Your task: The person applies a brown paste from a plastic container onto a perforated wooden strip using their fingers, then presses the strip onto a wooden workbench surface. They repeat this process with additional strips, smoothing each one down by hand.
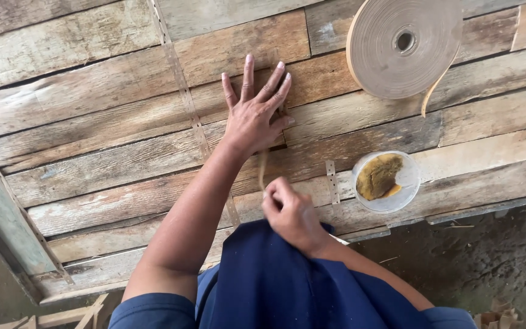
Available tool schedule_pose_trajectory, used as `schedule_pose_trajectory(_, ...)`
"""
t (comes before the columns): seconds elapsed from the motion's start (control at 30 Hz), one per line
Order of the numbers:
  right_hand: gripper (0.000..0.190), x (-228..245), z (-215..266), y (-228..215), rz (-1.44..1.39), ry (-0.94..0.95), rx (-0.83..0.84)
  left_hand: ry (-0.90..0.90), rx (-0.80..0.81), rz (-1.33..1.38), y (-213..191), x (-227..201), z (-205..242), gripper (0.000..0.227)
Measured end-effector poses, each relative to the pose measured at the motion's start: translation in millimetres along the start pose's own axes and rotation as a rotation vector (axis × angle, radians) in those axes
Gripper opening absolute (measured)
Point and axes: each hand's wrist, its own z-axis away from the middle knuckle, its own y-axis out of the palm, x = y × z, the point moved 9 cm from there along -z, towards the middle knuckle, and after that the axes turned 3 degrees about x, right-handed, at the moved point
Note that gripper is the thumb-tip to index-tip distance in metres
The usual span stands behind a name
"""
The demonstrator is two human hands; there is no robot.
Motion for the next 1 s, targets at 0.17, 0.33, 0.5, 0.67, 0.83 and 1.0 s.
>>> schedule_pose_trajectory(0.17,0.009,-34,11,8,-0.759,0.391,0.208,-0.034,-0.008,0.187,-14,-1,1,0.079)
schedule_pose_trajectory(0.33,0.010,-61,11,-27,-1.014,0.440,0.056,-0.181,-0.309,0.121,-49,-13,-27,0.061)
schedule_pose_trajectory(0.5,0.012,-77,23,-27,-1.078,0.548,0.030,-0.191,0.122,-0.144,-57,-45,-57,0.055)
schedule_pose_trajectory(0.67,0.011,-99,32,-23,-1.128,0.512,-0.083,-0.112,-0.138,-0.162,-17,-25,-81,0.061)
schedule_pose_trajectory(0.83,0.018,-95,32,-29,-1.233,0.419,-0.034,-0.158,-0.386,0.170,-67,0,-88,0.063)
schedule_pose_trajectory(1.0,0.016,-96,24,-32,-1.163,0.425,-0.025,-0.238,0.039,-0.158,-69,-1,-105,0.063)
